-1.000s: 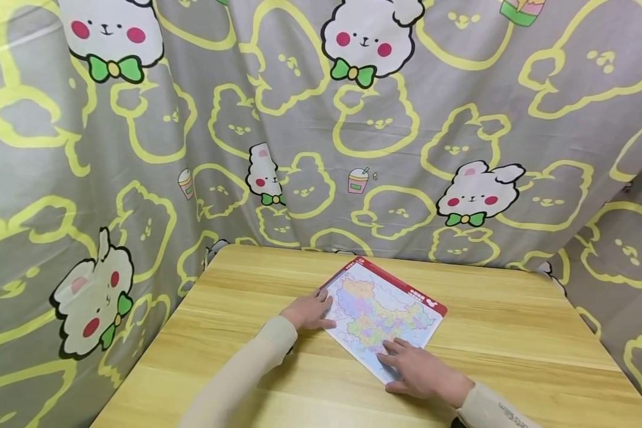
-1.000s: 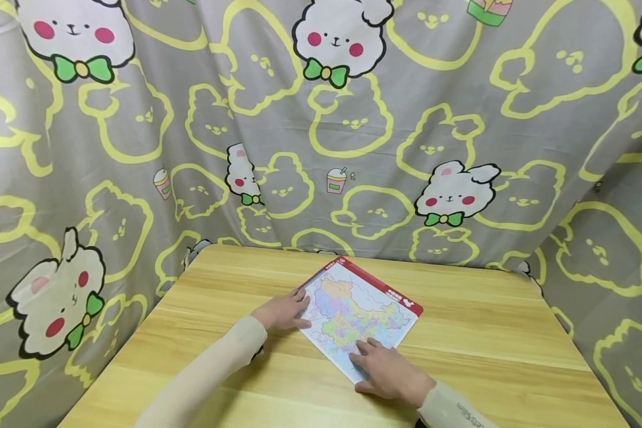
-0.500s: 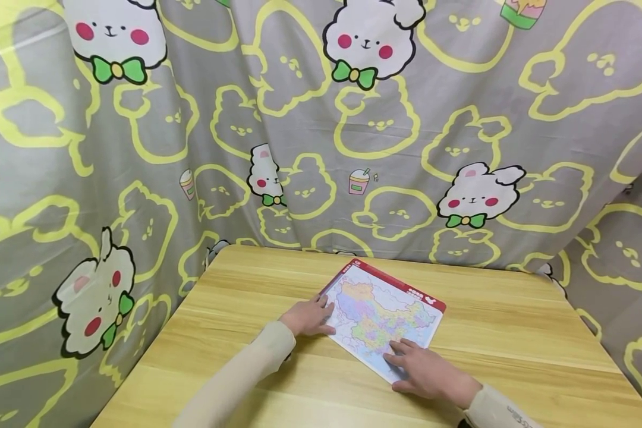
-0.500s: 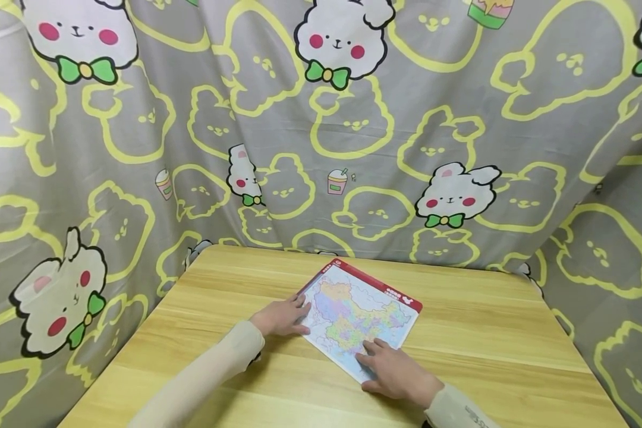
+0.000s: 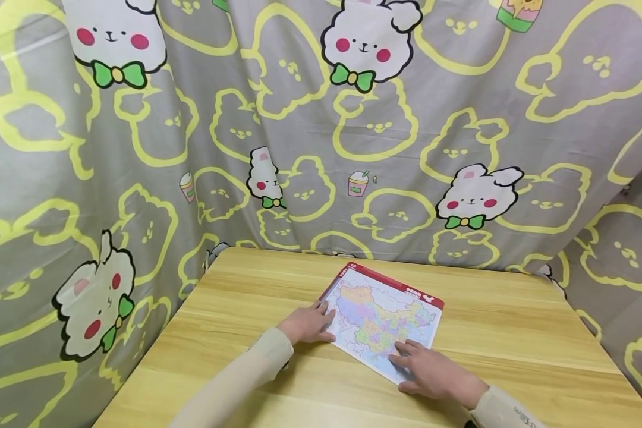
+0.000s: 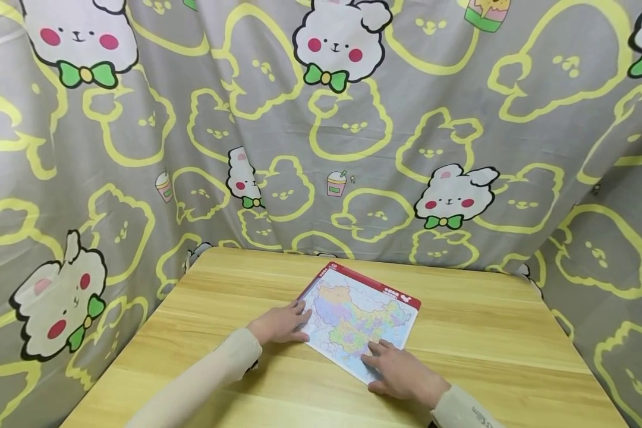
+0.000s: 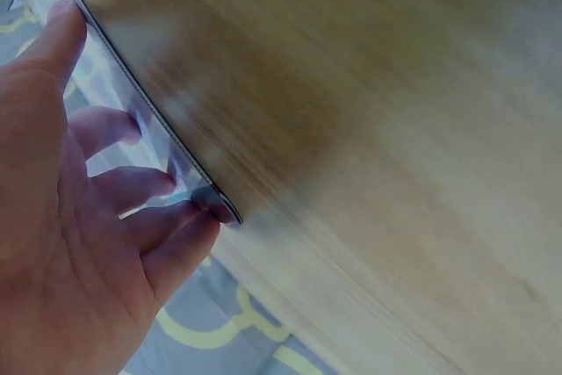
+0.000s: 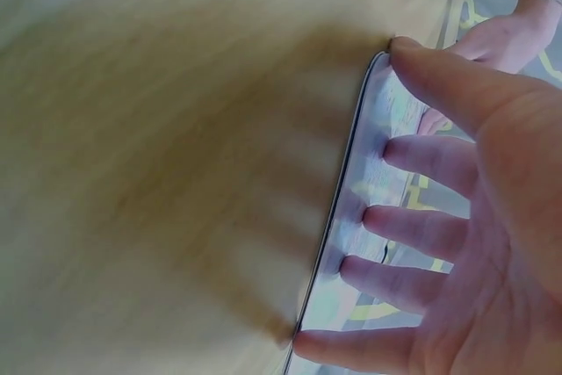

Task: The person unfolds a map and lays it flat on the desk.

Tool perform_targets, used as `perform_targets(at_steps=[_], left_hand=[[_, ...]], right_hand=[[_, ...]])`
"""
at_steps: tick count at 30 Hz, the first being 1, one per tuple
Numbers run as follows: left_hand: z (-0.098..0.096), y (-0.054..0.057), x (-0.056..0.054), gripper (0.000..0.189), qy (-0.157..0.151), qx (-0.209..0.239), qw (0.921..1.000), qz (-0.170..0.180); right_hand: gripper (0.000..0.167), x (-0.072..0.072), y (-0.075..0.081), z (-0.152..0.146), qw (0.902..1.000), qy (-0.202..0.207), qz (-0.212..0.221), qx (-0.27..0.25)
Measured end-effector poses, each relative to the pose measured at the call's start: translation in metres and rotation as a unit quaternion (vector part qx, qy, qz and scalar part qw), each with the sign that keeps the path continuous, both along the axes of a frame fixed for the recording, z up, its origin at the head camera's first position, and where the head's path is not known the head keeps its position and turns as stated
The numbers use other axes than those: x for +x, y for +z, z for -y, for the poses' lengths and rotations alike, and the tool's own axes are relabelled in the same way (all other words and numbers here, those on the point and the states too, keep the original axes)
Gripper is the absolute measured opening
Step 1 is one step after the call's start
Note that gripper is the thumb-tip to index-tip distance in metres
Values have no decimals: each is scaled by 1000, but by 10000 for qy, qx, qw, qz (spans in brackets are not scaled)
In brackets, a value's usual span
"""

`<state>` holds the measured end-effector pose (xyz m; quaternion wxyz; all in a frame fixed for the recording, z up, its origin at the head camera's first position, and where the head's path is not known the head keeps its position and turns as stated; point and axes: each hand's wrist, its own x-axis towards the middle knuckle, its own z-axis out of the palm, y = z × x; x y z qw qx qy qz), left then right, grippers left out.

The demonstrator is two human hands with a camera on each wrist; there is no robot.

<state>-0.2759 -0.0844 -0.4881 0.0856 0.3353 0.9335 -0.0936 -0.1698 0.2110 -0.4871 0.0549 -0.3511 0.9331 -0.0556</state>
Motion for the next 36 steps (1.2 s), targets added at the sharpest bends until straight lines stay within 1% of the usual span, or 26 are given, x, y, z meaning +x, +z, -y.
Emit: perform_targets(at_steps=[2,5,11,21,27,31,36], left_hand=[[0,0,2,73,-7,-32,10000,-18],[-1,0,4,74,-105,-64,9999,-105],[0,2,9,74,-295,-69,9994,-184],[2,2,14,72,-325,-47,9994,-63],[2,-2,16,70,-292,-52,9996,-14],[2,-3,16,69,-355,-45,9993,-57],[1,-3,18,69,-436,-50,9990,-75]], right_hand=[[58,0,1,-1,10000,-18,23,-53],[58,0,1,-3,10000,-17,12,-97],[55,-1,0,-8,9999,-14,-42,-97],[52,-5,1,-16,9998,-36,-83,-150],[50,-8,-4,-22,9997,-157,-89,-147],[50,-11,-7,-25,9996,-195,-137,-122],[49,-15,-6,-27,9996,-199,-174,-121]])
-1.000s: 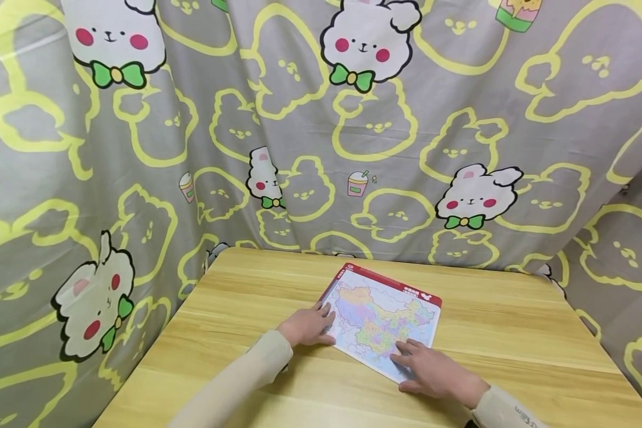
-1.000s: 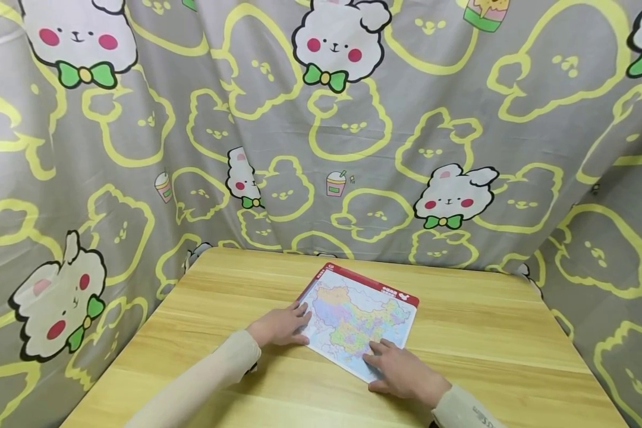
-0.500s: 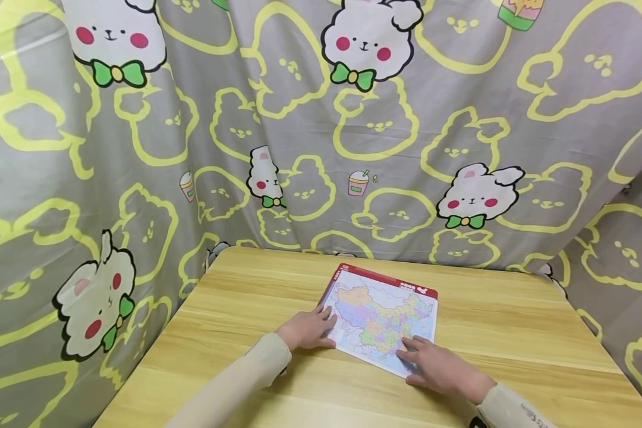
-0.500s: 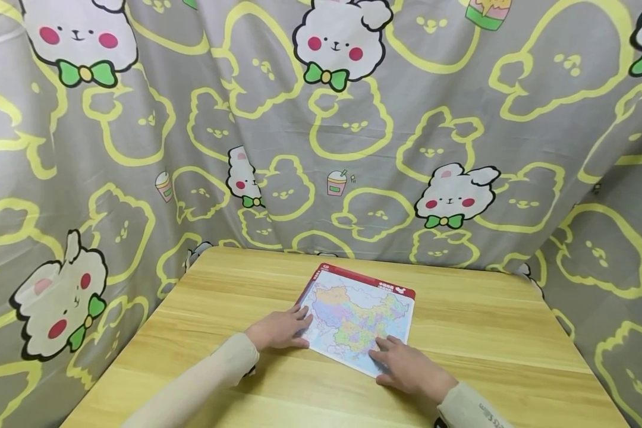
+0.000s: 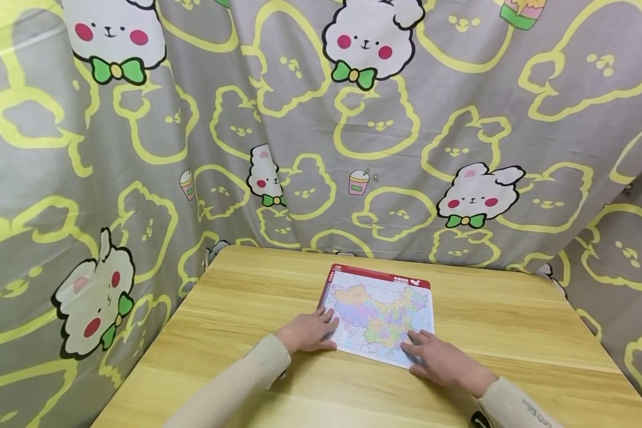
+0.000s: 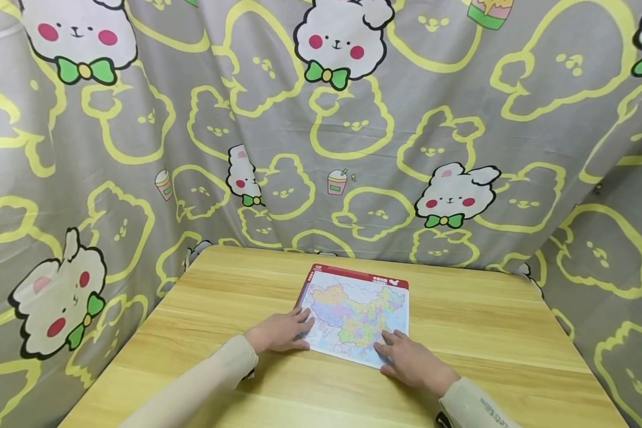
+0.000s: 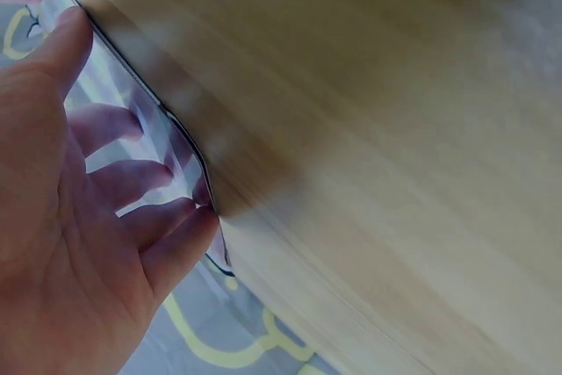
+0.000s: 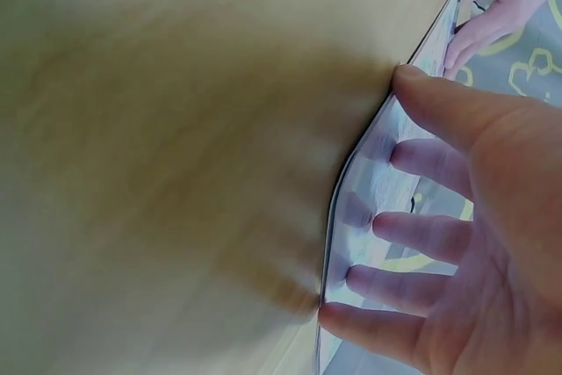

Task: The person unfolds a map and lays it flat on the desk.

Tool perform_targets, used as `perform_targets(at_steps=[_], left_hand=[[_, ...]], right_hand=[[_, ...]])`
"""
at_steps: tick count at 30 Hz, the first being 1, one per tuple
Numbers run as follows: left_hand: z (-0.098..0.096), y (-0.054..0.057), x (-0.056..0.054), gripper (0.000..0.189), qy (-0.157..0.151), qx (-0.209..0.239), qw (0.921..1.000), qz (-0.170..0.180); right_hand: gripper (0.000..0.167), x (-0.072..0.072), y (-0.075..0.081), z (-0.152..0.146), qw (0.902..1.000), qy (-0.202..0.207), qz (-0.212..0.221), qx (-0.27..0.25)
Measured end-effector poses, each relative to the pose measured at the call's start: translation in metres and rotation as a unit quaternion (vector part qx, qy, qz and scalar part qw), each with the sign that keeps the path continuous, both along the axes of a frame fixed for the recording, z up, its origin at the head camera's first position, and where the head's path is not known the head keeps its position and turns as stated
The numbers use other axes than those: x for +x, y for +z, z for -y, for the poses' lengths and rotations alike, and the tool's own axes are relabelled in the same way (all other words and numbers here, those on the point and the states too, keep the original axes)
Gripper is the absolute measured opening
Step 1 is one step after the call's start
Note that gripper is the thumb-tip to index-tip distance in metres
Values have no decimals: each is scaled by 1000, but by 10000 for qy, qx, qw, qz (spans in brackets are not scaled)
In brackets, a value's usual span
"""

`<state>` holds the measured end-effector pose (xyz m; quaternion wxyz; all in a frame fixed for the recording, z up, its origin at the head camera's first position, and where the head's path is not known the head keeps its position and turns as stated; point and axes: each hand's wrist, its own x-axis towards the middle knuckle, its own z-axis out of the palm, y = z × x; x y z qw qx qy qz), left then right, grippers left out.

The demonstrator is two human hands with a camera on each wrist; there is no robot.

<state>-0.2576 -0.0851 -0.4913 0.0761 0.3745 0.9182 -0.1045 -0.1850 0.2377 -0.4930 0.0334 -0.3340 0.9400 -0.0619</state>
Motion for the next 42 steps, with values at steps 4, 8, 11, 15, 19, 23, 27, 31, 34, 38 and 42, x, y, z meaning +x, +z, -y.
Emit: perform_targets(at_steps=[4,8,11,15,19,23,27,31,34,38,42], left_hand=[[-1,3,3,68,-32,-55,10000,-3],[-2,4,7,67,-66,-70,10000,1],[-3,4,9,67,-73,-50,10000,34],[-3,4,10,67,-57,-7,9999,99],[-5,3,11,67,-106,-35,9998,141],[-6,2,12,67,-121,-38,9997,190],[-7,1,13,68,-118,-26,9997,200],[-9,3,15,68,-217,-25,9997,130],[-10,4,17,67,-311,-23,9995,84],[-13,6,20,67,-369,-29,9992,125],[-15,5,21,67,-428,-70,9990,80]], right_hand=[[50,-3,1,0,10000,-80,40,-5],[50,-6,2,-2,9999,-159,8,9],[51,-7,2,-3,9997,-231,45,3],[51,-10,2,-5,9994,-319,143,-2],[49,-12,1,-7,9992,-365,163,-23],[49,-15,0,-10,9992,-376,118,14],[51,-18,-1,-12,9993,-349,119,-24],[54,-21,2,-14,9994,-313,100,-136],[55,-24,2,-16,9994,-291,-3,-161],[53,-26,2,-18,9993,-316,-3,-190],[52,-28,1,-19,9987,-428,208,-191]])
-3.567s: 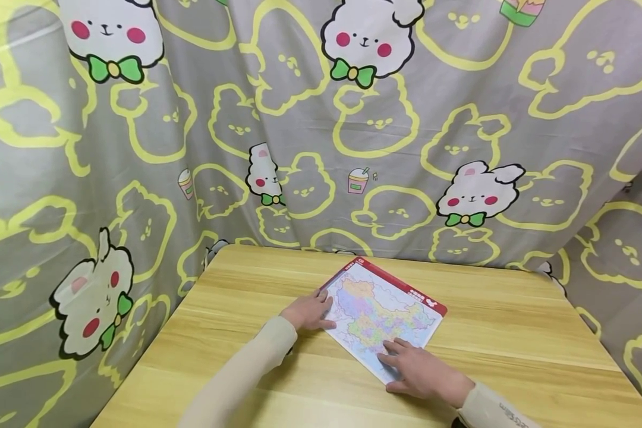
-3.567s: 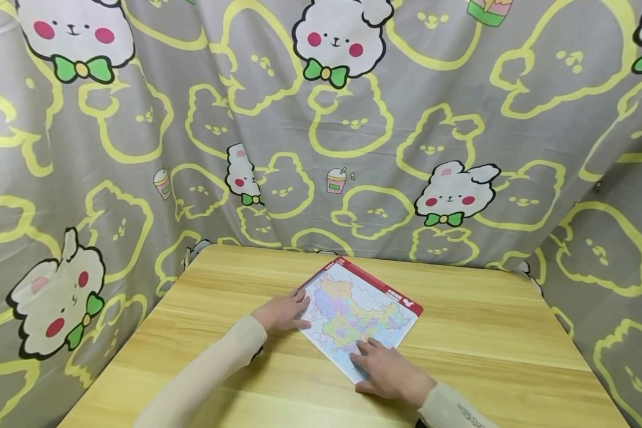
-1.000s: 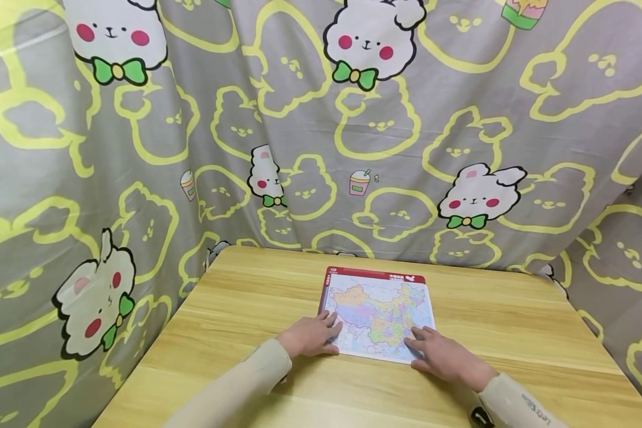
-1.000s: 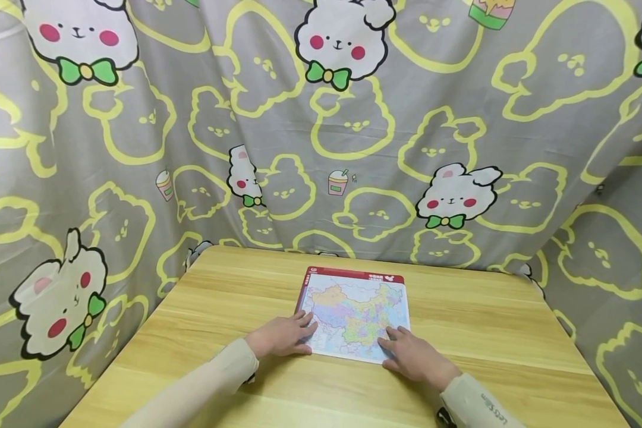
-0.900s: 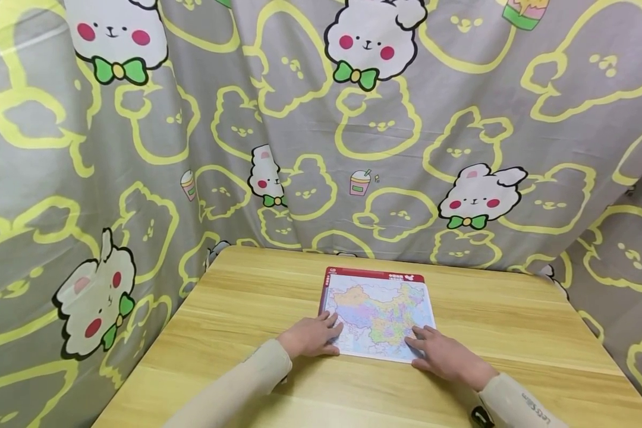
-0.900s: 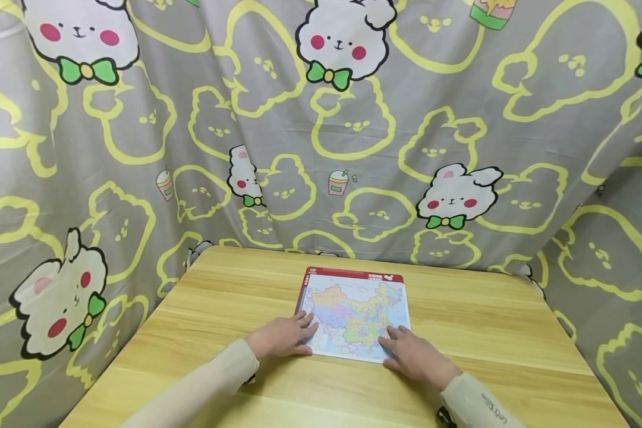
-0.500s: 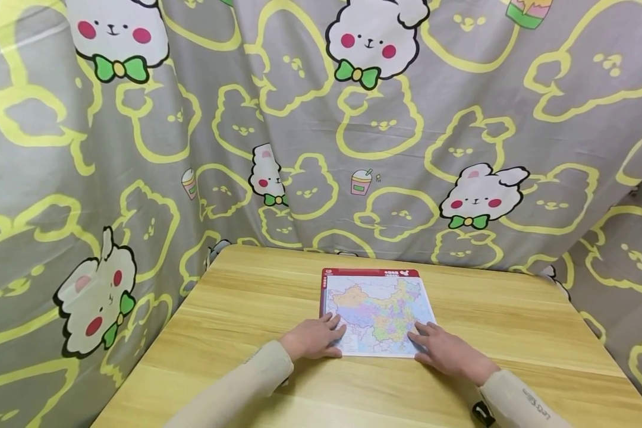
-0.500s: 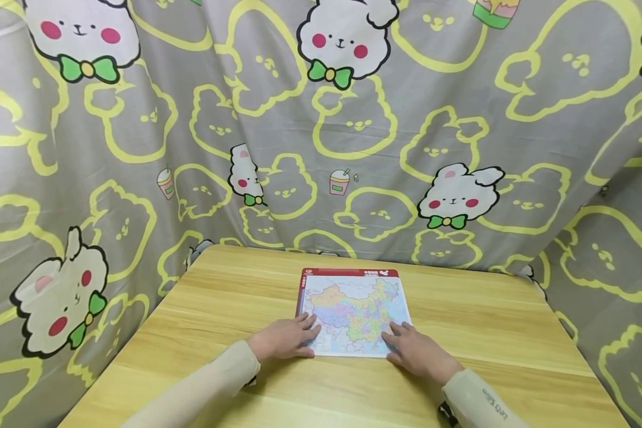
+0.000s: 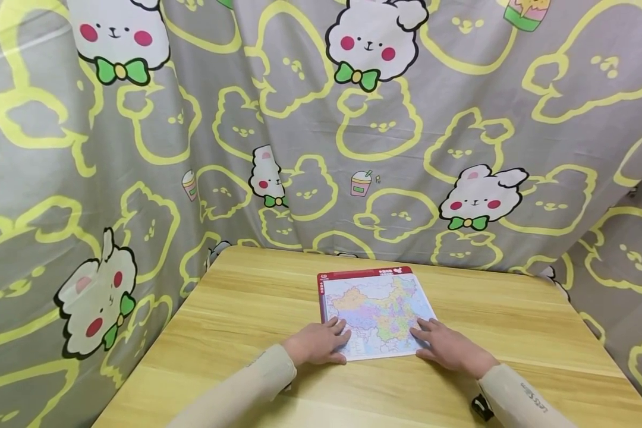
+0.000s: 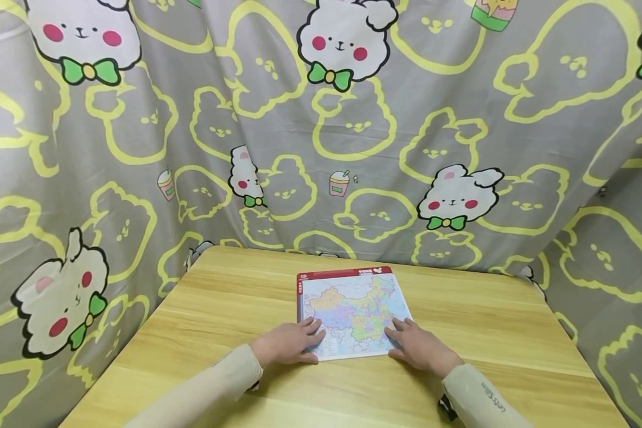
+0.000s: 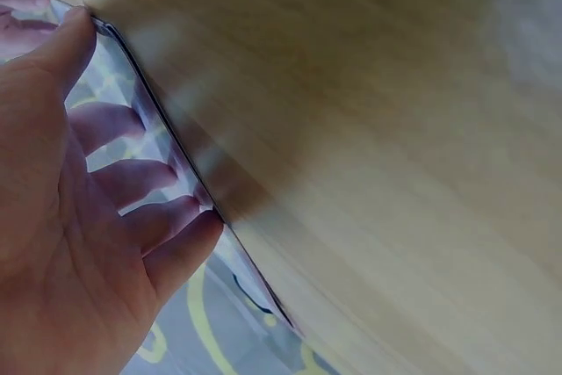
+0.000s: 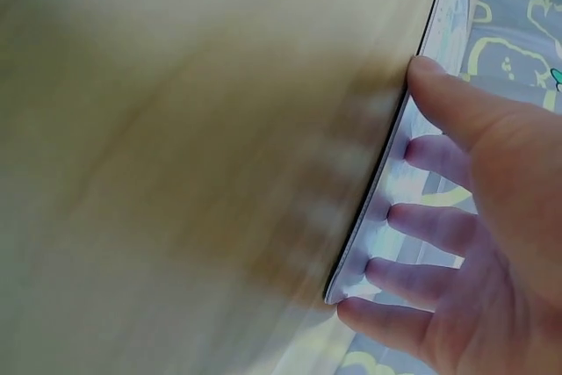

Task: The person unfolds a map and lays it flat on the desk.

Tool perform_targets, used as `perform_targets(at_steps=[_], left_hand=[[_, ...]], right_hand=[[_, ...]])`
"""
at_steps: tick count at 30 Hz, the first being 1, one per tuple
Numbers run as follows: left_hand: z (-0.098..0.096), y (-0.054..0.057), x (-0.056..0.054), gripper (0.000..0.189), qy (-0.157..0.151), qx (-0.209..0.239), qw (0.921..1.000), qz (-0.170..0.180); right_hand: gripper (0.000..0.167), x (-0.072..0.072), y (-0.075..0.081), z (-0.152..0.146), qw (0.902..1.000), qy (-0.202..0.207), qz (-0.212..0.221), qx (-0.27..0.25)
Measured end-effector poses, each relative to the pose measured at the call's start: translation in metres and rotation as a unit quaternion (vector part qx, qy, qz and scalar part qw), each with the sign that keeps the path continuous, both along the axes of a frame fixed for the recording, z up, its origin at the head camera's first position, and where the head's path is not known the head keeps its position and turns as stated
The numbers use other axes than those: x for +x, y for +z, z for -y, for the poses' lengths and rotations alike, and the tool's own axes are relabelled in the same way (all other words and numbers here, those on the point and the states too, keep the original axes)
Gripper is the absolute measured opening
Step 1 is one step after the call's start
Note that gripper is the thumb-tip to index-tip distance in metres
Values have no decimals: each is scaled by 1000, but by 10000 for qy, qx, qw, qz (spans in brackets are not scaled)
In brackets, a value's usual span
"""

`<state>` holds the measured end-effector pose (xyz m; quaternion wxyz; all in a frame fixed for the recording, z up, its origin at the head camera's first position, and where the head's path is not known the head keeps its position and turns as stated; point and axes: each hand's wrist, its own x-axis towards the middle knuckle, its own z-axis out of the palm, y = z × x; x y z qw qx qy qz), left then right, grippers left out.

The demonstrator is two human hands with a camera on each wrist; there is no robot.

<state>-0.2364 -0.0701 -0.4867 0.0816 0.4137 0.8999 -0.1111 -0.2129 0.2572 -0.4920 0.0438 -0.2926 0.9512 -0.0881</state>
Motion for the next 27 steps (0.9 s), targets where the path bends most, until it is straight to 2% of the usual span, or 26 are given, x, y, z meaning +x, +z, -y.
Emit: perform_targets(at_steps=[6,10,21,27], left_hand=[[0,-5,0,68,-179,-21,9997,-159],[-2,-4,1,68,-274,-33,9995,-164],[-7,-6,3,69,-389,-42,9991,-168],[-9,-3,6,70,-397,-59,9991,-105]], right_hand=[[51,-4,-3,-3,9999,-34,20,101],[49,-6,-2,-5,10000,-51,-10,77],[49,-11,-3,-13,9996,-192,143,-118],[52,-15,-3,-14,9993,-222,197,-238]])
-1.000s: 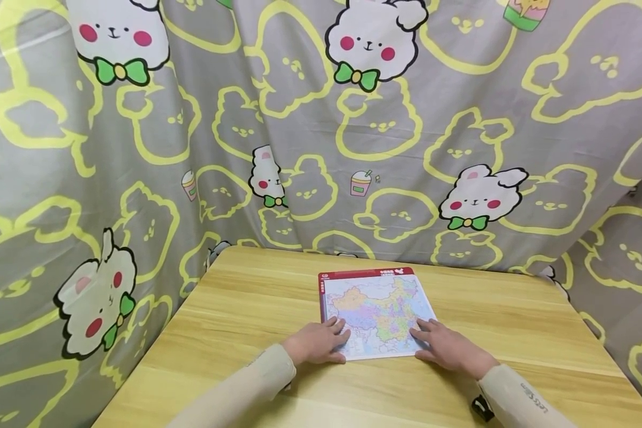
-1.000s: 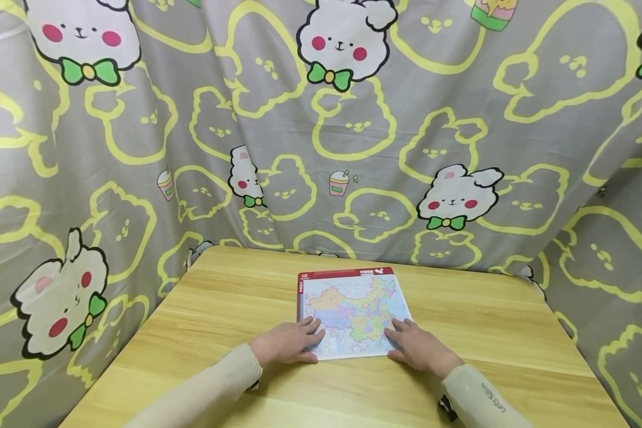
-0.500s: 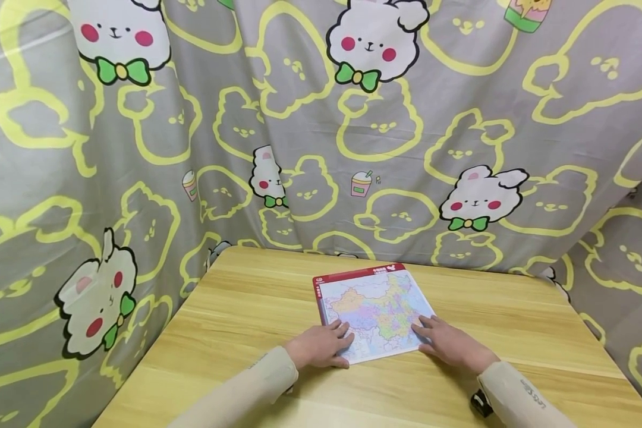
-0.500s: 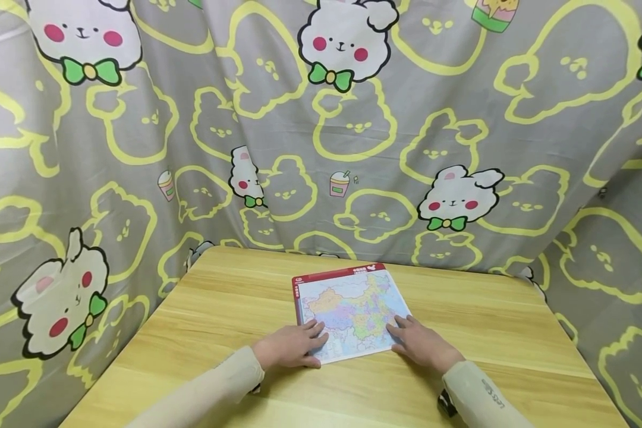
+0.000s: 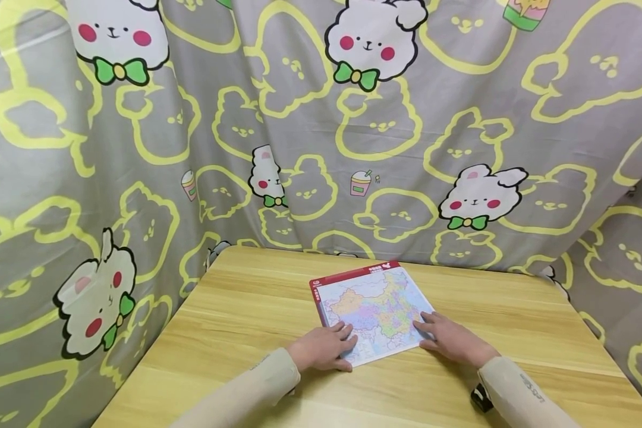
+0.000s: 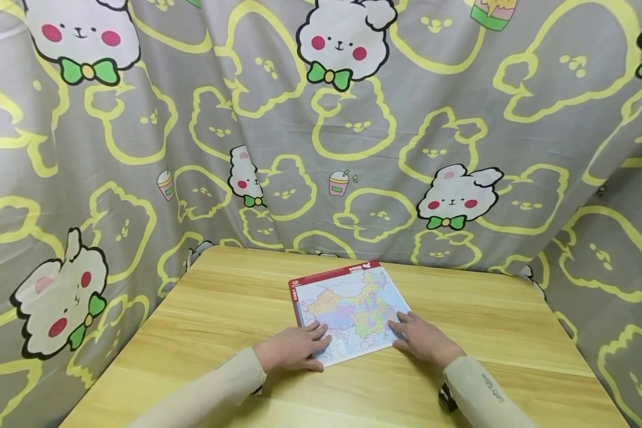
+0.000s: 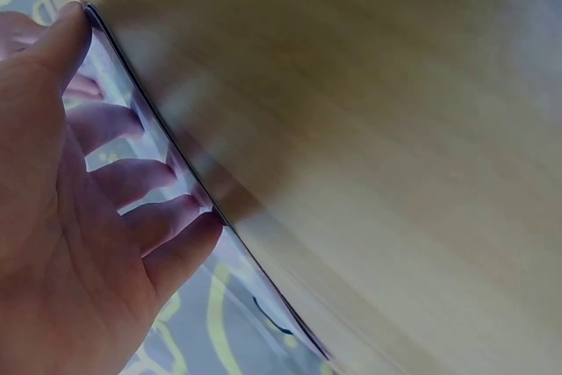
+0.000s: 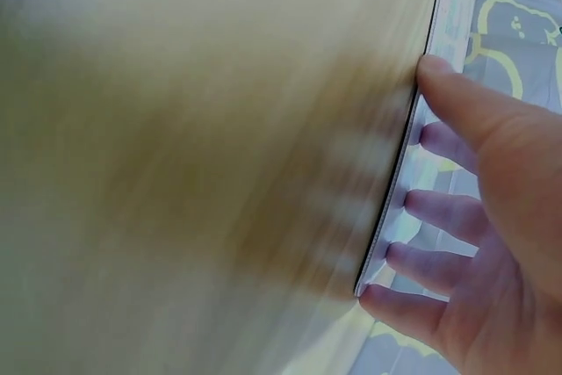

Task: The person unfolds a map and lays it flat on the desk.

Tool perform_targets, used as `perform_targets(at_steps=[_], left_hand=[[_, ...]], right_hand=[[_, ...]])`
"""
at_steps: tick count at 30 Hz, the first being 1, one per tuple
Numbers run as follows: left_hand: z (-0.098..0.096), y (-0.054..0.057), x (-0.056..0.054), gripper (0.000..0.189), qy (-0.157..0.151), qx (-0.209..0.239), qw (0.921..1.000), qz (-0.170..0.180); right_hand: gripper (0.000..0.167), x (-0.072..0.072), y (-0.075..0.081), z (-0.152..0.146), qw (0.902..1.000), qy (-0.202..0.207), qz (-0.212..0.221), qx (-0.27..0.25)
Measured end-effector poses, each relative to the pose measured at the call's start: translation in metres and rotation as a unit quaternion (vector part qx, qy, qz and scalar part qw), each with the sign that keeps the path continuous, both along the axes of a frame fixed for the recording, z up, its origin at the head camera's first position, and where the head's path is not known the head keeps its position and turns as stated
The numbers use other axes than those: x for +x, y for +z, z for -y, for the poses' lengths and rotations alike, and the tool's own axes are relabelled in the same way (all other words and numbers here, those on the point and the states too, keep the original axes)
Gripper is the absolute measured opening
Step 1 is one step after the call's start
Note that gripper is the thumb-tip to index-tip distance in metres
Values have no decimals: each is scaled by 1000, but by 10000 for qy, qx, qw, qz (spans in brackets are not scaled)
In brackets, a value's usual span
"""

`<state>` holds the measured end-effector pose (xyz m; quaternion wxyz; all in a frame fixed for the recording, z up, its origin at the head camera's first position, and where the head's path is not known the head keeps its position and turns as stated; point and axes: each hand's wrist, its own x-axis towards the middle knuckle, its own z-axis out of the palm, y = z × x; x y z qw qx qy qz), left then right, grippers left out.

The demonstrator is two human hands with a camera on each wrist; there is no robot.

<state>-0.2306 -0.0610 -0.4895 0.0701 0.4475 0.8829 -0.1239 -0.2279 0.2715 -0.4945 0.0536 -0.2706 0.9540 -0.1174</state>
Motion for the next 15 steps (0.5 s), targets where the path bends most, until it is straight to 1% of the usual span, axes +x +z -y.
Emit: perform_targets(at_steps=[7,15], left_hand=[[-4,1,3,70,-223,29,9997,-119],[-11,1,8,72,-326,-85,9990,-289]], right_hand=[[57,-6,-3,-4,9996,146,-241,-28],[62,-12,-5,-7,9995,134,-281,-16]])
